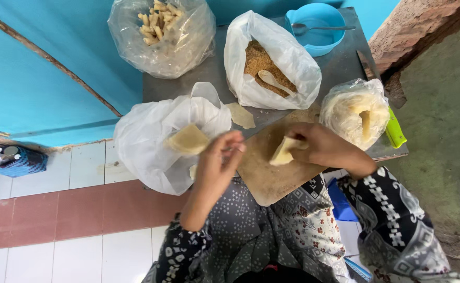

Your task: The person sits at a small table and folds thin dough sheets over a filling, pressing the edges closed by hand. They cut a round dough sheet into pieces with a knife, then fill and fold the pieces one at a time, dipping some into a bag of brown powder, setting finished pieces on a plastic bag.

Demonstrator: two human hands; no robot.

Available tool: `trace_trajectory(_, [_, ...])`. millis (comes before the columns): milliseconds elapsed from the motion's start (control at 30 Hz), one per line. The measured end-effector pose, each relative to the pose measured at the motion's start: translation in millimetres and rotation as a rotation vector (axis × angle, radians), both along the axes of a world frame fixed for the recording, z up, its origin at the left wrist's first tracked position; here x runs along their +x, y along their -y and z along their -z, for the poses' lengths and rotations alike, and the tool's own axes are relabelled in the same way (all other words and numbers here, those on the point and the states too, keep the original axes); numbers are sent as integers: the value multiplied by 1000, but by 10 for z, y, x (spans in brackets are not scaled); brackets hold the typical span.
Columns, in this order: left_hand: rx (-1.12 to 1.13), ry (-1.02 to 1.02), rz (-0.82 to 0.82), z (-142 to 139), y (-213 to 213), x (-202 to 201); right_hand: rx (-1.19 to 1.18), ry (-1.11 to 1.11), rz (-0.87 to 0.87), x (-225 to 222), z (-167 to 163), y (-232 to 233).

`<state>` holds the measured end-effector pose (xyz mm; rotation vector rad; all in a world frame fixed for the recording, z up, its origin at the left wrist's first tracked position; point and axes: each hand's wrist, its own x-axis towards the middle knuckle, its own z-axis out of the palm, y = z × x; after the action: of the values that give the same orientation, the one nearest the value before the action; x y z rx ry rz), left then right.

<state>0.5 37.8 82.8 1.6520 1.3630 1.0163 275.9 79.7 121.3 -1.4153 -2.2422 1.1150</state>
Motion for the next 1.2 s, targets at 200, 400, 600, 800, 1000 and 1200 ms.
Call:
trace_trajectory(200, [-368,1035,270,373,72,480,-369,-853,317,-280,133,242])
trace_trajectory(400, [-481,1243,-8,551,130,308,521,-185,385,-918,-17,376])
trace_trajectory(600, [-335,1336,-72,292,27,-262,611,-290,7,-1349,-5,35])
trace_trajectory(800, [-360,927,-164,188,-206,-728,-65,-849,137,-1631,457,-376])
trace_trajectory(1000, [67,-71,-187,266,-520,-893,-612,-1341,377,-1192,428,-376])
trace_trajectory(1200, [495,-324,-279,81,-215,-343,128,-935,654,-532,8,409])
